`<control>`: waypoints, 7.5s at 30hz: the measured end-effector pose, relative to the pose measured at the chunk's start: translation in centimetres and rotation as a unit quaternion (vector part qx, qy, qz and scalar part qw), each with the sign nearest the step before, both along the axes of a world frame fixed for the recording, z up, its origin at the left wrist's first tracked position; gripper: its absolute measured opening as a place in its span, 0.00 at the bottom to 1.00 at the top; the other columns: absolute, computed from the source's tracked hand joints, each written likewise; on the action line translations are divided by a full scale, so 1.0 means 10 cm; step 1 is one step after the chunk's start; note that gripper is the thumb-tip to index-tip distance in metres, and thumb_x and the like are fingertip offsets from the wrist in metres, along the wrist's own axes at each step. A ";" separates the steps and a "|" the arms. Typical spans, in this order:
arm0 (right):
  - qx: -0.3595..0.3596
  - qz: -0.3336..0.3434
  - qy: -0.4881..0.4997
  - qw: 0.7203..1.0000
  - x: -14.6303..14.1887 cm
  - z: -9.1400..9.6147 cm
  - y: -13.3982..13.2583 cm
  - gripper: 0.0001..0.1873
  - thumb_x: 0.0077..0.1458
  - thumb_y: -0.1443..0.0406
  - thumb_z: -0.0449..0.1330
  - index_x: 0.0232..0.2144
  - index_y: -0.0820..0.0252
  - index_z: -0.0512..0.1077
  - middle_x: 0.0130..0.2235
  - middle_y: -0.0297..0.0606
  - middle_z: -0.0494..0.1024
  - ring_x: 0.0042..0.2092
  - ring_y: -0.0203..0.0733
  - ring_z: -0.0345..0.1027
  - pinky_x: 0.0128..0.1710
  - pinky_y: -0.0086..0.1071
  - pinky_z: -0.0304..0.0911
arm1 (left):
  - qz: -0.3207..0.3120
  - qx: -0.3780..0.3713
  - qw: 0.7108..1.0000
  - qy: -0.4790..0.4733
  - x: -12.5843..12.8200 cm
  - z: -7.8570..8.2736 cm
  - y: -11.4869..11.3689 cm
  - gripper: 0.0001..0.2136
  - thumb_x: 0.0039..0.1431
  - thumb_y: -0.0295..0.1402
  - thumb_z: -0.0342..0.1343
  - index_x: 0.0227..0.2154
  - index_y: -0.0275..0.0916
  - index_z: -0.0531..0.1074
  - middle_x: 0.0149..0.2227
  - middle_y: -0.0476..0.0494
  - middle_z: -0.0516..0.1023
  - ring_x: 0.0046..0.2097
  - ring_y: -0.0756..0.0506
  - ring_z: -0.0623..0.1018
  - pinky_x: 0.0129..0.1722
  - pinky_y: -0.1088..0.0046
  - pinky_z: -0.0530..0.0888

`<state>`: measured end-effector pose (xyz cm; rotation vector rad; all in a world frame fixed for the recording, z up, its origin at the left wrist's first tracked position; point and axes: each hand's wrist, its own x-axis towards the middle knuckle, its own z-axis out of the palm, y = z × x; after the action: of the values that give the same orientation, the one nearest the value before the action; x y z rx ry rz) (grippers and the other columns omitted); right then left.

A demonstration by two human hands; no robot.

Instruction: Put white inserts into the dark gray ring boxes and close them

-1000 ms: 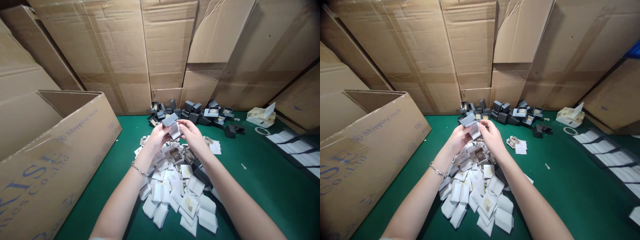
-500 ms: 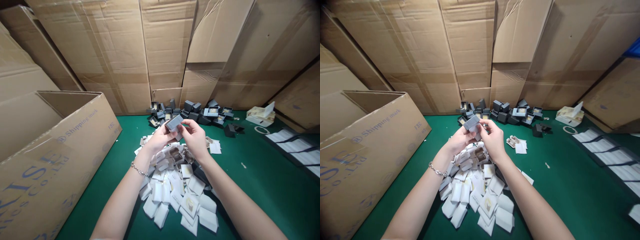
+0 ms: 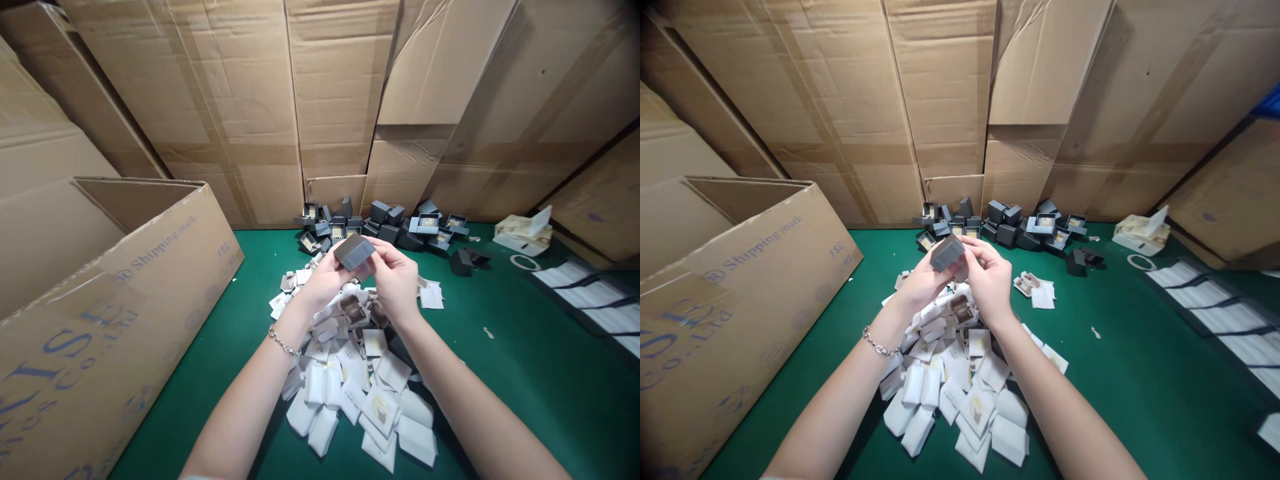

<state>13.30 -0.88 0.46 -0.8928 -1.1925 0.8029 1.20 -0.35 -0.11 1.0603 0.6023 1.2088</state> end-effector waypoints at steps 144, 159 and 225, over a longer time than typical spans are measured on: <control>-0.048 0.056 -0.086 0.994 0.40 0.13 0.23 0.27 0.44 0.61 0.63 0.49 0.53 0.65 0.37 0.34 0.76 0.32 0.38 0.72 0.32 0.34 0.69 | -0.078 -0.193 0.972 0.109 -0.14 0.02 0.05 0.19 0.51 0.37 0.62 0.46 0.41 0.67 0.36 0.43 0.78 0.26 0.51 0.76 0.19 0.80 0.62; 0.081 -0.046 -0.262 0.961 0.25 0.08 0.13 0.06 0.51 0.62 0.60 0.27 0.56 0.76 0.40 0.39 0.78 0.44 0.44 0.71 0.47 0.40 0.64 | -0.090 -0.168 0.976 0.106 -0.13 0.00 0.02 0.19 0.52 0.37 0.61 0.48 0.44 0.68 0.33 0.48 0.75 0.26 0.51 0.77 0.21 0.80 0.65; -0.080 0.149 -0.151 0.974 0.33 0.08 0.16 0.15 0.47 0.55 0.63 0.32 0.62 0.77 0.34 0.39 0.79 0.35 0.42 0.71 0.36 0.35 0.67 | -0.181 -0.091 0.950 0.239 -0.08 0.23 -0.14 0.34 0.50 0.33 0.61 0.59 0.41 0.54 0.40 0.44 0.71 0.34 0.50 0.74 0.29 0.75 0.69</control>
<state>16.64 0.68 1.21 -1.0072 -1.5705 1.0416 0.39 -1.76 2.21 1.2492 0.8309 0.5618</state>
